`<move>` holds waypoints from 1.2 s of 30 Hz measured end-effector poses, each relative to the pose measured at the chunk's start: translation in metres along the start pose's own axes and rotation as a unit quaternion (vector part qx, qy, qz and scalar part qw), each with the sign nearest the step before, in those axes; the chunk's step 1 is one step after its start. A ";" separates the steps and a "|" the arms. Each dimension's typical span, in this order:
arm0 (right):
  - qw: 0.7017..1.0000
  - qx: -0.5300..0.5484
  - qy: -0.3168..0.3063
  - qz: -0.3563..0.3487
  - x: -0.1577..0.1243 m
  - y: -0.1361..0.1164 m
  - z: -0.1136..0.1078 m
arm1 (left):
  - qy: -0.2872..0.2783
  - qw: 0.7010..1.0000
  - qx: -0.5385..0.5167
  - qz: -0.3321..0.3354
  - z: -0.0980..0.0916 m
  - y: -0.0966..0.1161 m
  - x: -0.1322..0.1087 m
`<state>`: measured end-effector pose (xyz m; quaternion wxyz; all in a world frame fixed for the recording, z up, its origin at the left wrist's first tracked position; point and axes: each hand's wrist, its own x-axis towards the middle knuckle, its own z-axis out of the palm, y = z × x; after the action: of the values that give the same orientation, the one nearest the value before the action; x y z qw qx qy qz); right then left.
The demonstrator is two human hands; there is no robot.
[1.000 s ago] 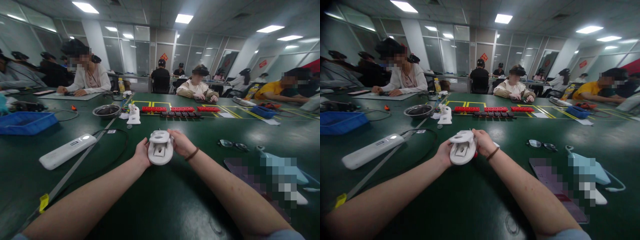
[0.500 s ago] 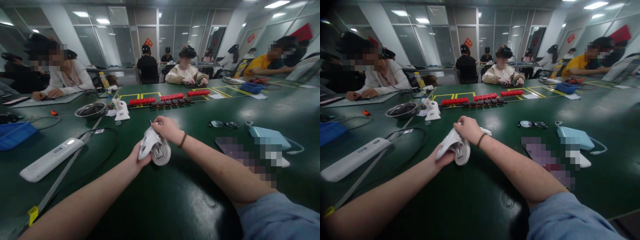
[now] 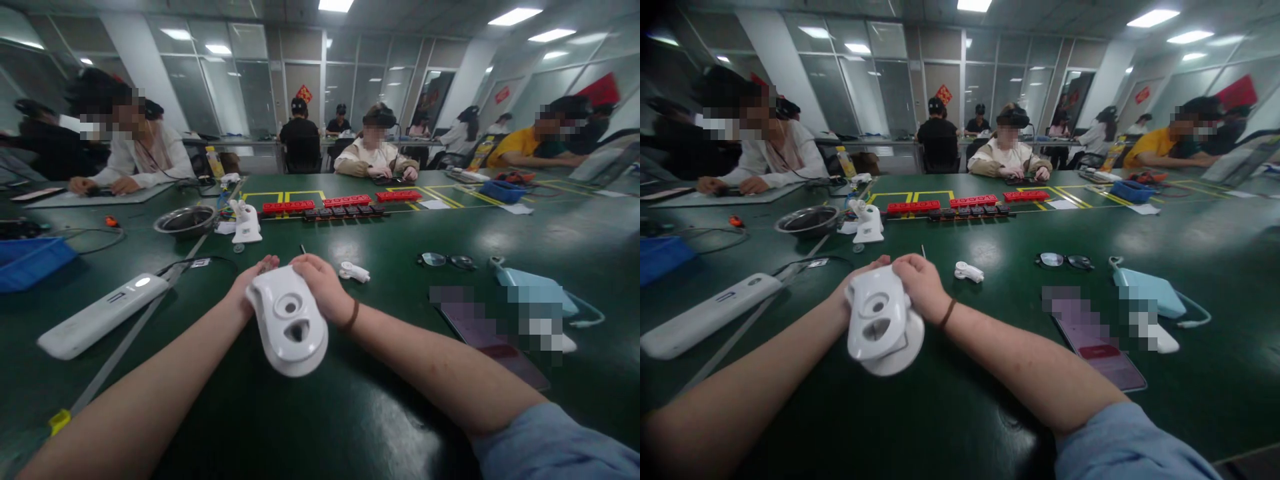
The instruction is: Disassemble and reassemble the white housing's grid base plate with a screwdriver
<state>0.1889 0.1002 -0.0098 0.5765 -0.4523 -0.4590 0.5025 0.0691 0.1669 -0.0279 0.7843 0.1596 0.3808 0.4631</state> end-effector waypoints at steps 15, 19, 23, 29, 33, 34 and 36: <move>0.916 -0.382 -0.101 -0.068 -0.022 0.018 0.011 | -0.029 0.999 0.018 0.034 -0.020 0.013 0.013; 0.744 -0.647 -0.062 -0.157 -0.018 -0.036 0.000 | -0.050 0.992 0.089 0.077 -0.017 0.003 0.011; 0.717 -0.681 -0.028 -0.149 0.003 -0.069 -0.035 | -0.060 0.976 0.156 0.140 -0.012 -0.012 0.011; 0.754 -0.652 -0.049 0.062 0.038 -0.038 -0.095 | -0.055 0.952 0.219 0.207 -0.006 -0.022 0.011; 0.823 -0.565 -0.055 0.019 0.040 -0.034 -0.084 | -0.061 0.942 0.236 0.232 0.002 -0.028 0.019; 0.849 -0.525 -0.060 0.002 0.036 -0.037 -0.074 | -0.066 0.941 0.237 0.234 0.004 -0.030 0.022; 0.907 -0.412 -0.091 -0.012 0.023 -0.042 -0.050 | -0.077 0.941 0.236 0.232 0.007 -0.033 0.026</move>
<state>0.2469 0.1168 0.0248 0.3012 -0.5960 -0.6810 0.3006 0.1013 0.1725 -0.0547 0.6218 0.4589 0.3701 0.5156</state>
